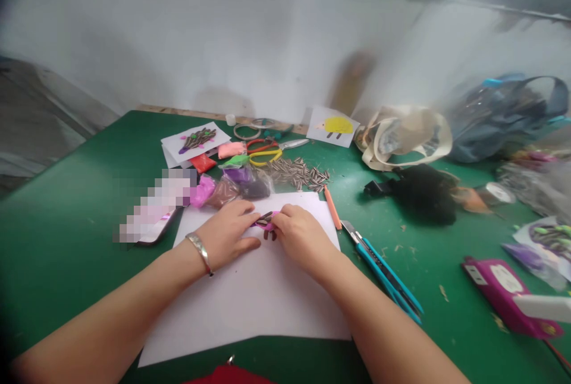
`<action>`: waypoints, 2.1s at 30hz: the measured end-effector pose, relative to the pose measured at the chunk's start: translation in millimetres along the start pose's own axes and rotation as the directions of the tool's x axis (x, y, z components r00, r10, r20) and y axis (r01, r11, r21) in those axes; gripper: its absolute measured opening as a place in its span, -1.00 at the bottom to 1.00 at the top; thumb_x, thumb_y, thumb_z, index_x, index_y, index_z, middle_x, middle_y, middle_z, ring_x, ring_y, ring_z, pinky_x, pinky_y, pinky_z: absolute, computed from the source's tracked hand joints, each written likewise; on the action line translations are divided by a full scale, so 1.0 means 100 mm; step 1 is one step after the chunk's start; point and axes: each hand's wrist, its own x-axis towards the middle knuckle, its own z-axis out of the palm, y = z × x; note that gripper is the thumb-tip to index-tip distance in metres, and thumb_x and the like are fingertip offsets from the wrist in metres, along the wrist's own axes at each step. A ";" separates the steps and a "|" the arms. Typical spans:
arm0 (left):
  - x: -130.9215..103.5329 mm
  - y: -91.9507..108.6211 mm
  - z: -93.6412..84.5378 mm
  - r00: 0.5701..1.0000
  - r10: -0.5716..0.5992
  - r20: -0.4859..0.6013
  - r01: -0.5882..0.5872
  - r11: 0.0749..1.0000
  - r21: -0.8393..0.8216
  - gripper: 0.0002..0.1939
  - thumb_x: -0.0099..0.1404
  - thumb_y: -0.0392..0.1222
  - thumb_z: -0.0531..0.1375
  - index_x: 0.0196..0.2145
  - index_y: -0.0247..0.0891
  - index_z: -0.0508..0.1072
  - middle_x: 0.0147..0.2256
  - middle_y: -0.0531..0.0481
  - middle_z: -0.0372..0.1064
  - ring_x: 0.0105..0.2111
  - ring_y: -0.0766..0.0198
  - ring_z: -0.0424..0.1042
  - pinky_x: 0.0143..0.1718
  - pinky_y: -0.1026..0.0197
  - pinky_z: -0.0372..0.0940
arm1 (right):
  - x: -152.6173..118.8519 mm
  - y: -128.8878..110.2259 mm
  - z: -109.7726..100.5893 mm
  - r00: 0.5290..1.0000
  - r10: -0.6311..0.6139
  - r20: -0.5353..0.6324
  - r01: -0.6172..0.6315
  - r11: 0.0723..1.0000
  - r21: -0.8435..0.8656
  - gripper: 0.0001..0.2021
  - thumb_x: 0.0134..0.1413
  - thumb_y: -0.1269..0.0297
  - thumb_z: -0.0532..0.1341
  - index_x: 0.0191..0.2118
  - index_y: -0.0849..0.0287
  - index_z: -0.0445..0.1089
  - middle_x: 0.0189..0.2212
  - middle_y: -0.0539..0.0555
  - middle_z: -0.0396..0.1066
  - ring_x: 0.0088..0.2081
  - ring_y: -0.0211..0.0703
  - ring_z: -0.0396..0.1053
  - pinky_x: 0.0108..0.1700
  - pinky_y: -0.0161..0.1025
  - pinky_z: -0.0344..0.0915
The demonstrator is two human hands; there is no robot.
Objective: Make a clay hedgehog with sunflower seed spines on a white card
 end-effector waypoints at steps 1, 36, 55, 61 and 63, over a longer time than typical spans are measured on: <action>0.00 0.00 0.00 1.000 0.005 -0.004 -0.005 1.000 0.004 -0.75 0.16 -0.13 0.24 -0.22 -0.30 0.46 -0.19 -0.11 0.29 -0.14 0.09 0.26 -0.04 0.07 0.19 | 0.00 0.00 0.00 1.000 0.008 -0.005 -0.008 1.000 0.001 -0.80 0.17 0.50 0.06 -0.37 0.20 0.39 -0.36 0.09 0.31 -0.29 -0.19 0.25 -0.22 -0.26 0.17; -0.01 0.03 0.04 0.995 0.101 -0.018 -0.100 0.993 0.062 -0.77 0.34 -0.23 0.03 -0.28 -0.31 0.47 -0.30 -0.11 0.36 -0.23 0.14 0.30 -0.14 0.07 0.18 | 0.08 -0.07 0.10 0.995 -0.066 -0.080 0.062 0.997 -0.051 -0.80 0.18 0.47 0.06 -0.30 0.19 0.44 -0.35 0.12 0.34 -0.27 -0.15 0.24 -0.21 -0.26 0.16; -0.01 0.06 0.04 0.997 0.072 0.026 -0.075 0.990 0.116 -0.77 0.33 -0.21 0.05 -0.33 -0.31 0.48 -0.27 -0.13 0.36 -0.20 0.12 0.27 -0.10 0.03 0.16 | 0.13 -0.04 0.19 0.993 -0.031 -0.117 0.025 0.998 -0.054 -0.81 0.19 0.44 0.04 -0.35 0.18 0.38 -0.38 0.10 0.31 -0.28 -0.16 0.23 -0.23 -0.27 0.13; -0.02 0.11 -0.02 0.997 0.008 0.074 -0.017 0.993 0.119 -0.79 0.33 -0.20 0.08 -0.23 -0.34 0.48 -0.20 -0.16 0.36 -0.16 0.12 0.28 -0.07 0.04 0.16 | 0.12 -0.05 0.11 0.987 -0.009 -0.160 0.015 0.999 0.039 -0.79 0.20 0.43 0.03 -0.32 0.18 0.41 -0.40 0.09 0.32 -0.31 -0.18 0.26 -0.24 -0.27 0.17; -0.03 0.11 -0.02 0.998 0.014 0.062 -0.021 0.993 0.115 -0.79 0.31 -0.19 0.10 -0.22 -0.35 0.48 -0.21 -0.15 0.36 -0.17 0.11 0.29 -0.08 0.04 0.17 | 0.08 -0.04 0.06 0.982 0.005 -0.186 0.009 0.997 0.072 -0.77 0.19 0.46 0.01 -0.27 0.18 0.41 -0.39 0.09 0.34 -0.32 -0.18 0.27 -0.25 -0.27 0.19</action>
